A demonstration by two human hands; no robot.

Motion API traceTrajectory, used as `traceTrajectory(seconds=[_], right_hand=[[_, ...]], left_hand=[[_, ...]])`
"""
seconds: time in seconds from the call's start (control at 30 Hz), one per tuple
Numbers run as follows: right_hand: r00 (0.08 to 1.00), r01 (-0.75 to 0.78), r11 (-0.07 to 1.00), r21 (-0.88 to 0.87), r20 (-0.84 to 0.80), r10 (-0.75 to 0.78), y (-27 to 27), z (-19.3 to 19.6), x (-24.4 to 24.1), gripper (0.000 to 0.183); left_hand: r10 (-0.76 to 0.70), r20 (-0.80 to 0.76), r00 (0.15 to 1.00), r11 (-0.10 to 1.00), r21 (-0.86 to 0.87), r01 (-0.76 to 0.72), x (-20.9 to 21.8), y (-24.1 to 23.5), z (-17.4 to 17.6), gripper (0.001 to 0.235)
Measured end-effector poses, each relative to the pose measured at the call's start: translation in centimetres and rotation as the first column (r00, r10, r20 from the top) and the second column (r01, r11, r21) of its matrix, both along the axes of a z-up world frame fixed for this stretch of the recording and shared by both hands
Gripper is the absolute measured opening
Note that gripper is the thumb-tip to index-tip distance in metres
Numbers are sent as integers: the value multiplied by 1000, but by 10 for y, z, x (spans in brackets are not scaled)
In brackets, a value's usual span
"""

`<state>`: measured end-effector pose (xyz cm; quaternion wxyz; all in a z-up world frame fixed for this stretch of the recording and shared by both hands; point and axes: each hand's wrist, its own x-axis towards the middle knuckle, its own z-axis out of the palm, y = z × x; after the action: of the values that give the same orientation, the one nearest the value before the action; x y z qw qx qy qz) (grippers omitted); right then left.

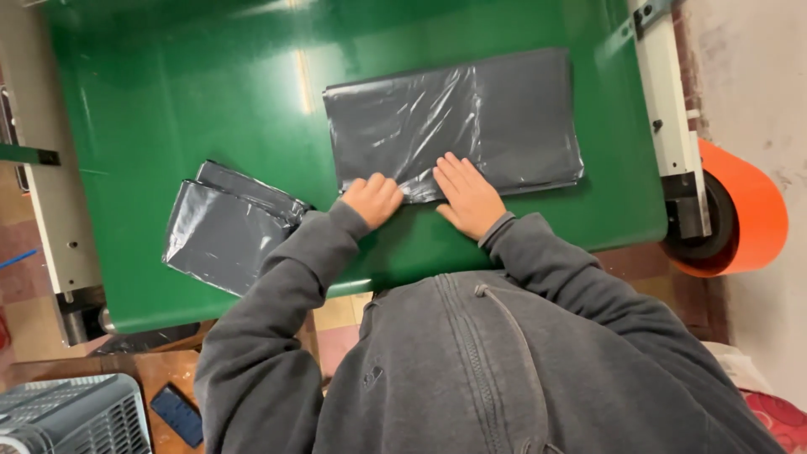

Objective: Folding and stacking finished plastic bags from a production line into a storage basket.

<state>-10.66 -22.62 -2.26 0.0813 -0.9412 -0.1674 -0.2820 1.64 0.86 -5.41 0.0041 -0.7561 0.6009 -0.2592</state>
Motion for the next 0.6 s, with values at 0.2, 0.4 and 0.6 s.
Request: traceTrajectory(seconds=[0.2, 0.4, 0.6], right_hand=[[931, -167, 976, 142, -303, 204, -24, -16, -58, 65], [657, 623, 459, 633, -743, 132, -124, -148, -168, 53], [832, 461, -615, 639, -553, 49, -115, -40, -114, 20]], left_hand=[[-255, -718, 647, 894, 80, 441, -40, -94, 84, 43], [415, -616, -670, 907, 343, 246, 70, -162, 21, 82], [140, -661, -737, 917, 367, -155, 92, -157, 18, 72]])
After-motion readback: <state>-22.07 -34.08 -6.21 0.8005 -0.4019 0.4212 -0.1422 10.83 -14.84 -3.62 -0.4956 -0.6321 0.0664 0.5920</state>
